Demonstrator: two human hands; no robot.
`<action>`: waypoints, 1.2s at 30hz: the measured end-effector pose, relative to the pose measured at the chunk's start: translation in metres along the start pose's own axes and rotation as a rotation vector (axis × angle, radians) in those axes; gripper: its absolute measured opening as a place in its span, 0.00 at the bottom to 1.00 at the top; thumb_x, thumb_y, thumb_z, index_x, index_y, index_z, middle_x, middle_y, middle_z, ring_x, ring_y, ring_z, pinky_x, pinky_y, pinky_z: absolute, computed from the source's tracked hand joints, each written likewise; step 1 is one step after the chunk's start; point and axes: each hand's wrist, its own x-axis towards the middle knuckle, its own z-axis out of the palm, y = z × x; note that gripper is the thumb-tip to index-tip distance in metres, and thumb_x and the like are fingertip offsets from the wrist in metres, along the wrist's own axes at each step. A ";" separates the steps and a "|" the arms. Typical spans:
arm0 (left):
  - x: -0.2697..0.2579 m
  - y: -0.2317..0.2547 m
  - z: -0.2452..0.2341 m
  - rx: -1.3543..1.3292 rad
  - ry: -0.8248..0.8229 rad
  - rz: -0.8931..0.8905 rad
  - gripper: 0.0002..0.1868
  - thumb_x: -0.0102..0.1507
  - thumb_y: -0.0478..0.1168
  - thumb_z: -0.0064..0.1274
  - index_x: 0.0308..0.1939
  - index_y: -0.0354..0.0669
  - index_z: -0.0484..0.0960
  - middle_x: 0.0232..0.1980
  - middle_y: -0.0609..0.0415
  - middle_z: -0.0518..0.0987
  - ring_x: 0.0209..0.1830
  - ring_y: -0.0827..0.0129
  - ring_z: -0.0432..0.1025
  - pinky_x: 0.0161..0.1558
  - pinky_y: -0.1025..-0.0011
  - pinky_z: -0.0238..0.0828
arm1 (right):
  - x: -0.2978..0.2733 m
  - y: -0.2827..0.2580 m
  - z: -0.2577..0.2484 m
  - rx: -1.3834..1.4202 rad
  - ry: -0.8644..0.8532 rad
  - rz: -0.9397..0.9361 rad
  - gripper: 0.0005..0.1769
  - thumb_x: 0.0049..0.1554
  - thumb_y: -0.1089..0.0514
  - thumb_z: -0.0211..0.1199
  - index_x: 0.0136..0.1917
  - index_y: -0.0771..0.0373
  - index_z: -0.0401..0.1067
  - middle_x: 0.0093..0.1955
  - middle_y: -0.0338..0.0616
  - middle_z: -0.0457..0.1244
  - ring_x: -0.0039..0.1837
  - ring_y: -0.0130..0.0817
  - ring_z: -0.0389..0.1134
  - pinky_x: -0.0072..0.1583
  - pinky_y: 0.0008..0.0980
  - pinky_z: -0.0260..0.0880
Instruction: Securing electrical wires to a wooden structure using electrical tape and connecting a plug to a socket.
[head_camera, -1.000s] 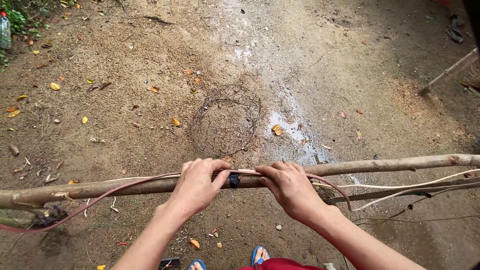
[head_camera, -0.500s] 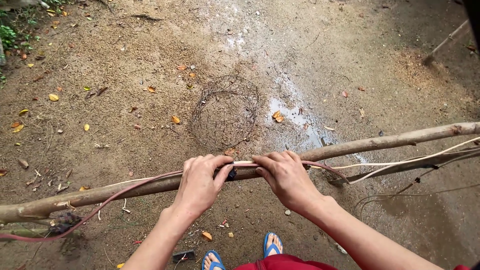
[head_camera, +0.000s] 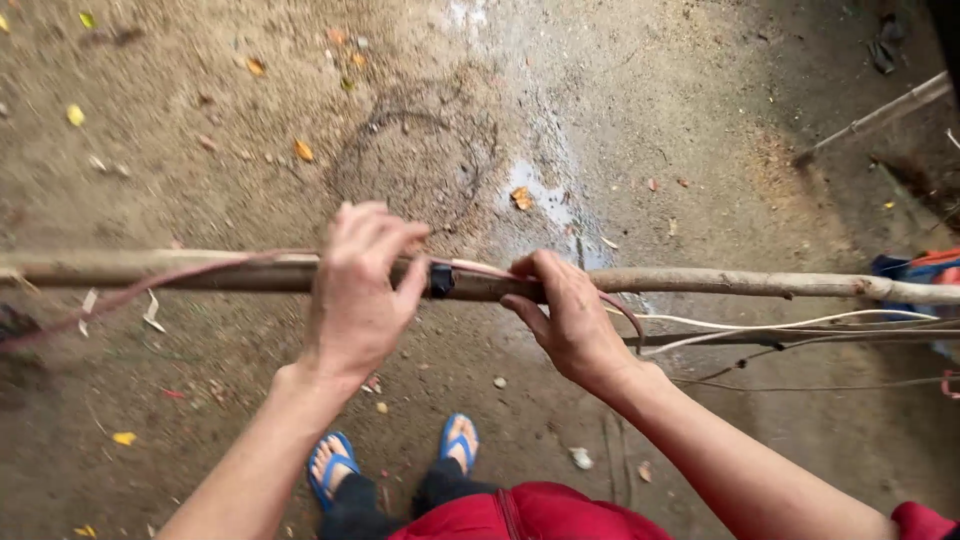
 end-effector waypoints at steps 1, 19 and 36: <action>-0.008 0.001 0.000 -0.016 -0.003 -0.025 0.11 0.64 0.34 0.60 0.50 0.42 0.87 0.43 0.45 0.83 0.58 0.51 0.72 0.74 0.48 0.55 | 0.001 -0.002 -0.001 -0.006 -0.028 0.007 0.16 0.59 0.56 0.70 0.57 0.58 0.68 0.46 0.50 0.65 0.53 0.56 0.72 0.57 0.53 0.70; -0.069 0.030 0.082 -0.472 0.459 -0.740 0.06 0.64 0.36 0.63 0.44 0.42 0.84 0.38 0.53 0.85 0.36 0.74 0.80 0.34 0.77 0.79 | 0.006 0.007 0.011 0.071 0.075 -0.126 0.07 0.65 0.58 0.62 0.56 0.51 0.68 0.45 0.40 0.71 0.52 0.46 0.74 0.61 0.46 0.68; -0.047 0.082 0.090 -1.203 0.796 -1.117 0.15 0.65 0.36 0.58 0.53 0.33 0.75 0.48 0.41 0.81 0.46 0.57 0.82 0.49 0.58 0.87 | 0.005 -0.005 0.001 0.034 -0.006 -0.341 0.06 0.61 0.54 0.68 0.51 0.49 0.72 0.63 0.40 0.64 0.66 0.45 0.64 0.67 0.48 0.61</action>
